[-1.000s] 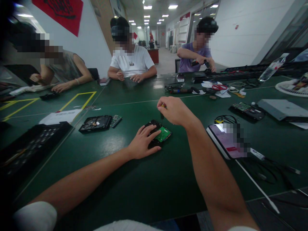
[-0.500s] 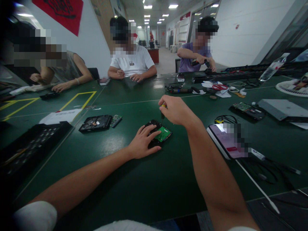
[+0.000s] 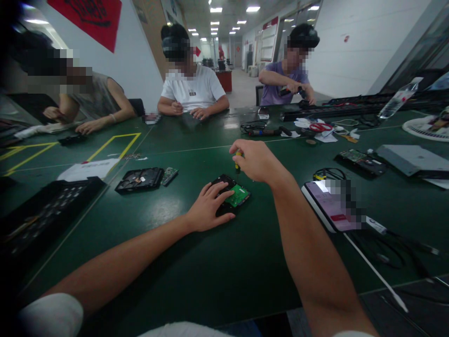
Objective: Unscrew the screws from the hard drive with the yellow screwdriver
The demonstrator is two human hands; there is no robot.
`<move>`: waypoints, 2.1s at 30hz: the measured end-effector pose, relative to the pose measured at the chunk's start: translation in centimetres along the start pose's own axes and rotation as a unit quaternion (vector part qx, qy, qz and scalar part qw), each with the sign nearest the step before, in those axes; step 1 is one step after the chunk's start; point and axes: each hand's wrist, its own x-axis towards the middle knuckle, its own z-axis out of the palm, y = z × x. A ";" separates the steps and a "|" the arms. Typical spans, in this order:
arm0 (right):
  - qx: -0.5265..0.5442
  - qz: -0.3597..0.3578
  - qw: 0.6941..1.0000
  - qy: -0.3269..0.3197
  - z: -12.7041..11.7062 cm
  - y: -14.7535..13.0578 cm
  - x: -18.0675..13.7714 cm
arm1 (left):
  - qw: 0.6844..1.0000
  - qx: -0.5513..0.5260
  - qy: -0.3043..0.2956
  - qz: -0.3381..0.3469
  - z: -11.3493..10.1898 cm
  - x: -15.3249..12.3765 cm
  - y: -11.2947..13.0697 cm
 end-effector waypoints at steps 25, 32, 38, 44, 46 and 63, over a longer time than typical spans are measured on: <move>-0.016 -0.007 1.000 0.006 0.0 0.1 0.3 | 0.997 -0.015 0.068 -0.021 0.3 -0.2 0.1; -0.006 0.021 1.000 0.013 0.0 0.0 0.0 | 0.995 0.025 0.096 -0.017 0.1 -0.4 0.4; -0.020 0.039 0.999 0.001 -0.1 -0.2 0.1 | 0.995 0.027 0.092 -0.010 0.1 -0.4 0.3; -0.021 0.034 0.999 0.006 0.1 0.1 0.1 | 0.995 0.027 0.095 0.002 0.1 -0.4 0.4; -0.029 0.025 0.999 0.015 0.2 0.2 0.2 | 0.994 0.023 0.105 0.009 0.2 -0.4 0.3; 0.008 0.012 1.000 0.006 -0.1 0.1 0.0 | 0.991 -0.012 0.095 0.091 0.6 -0.3 -0.2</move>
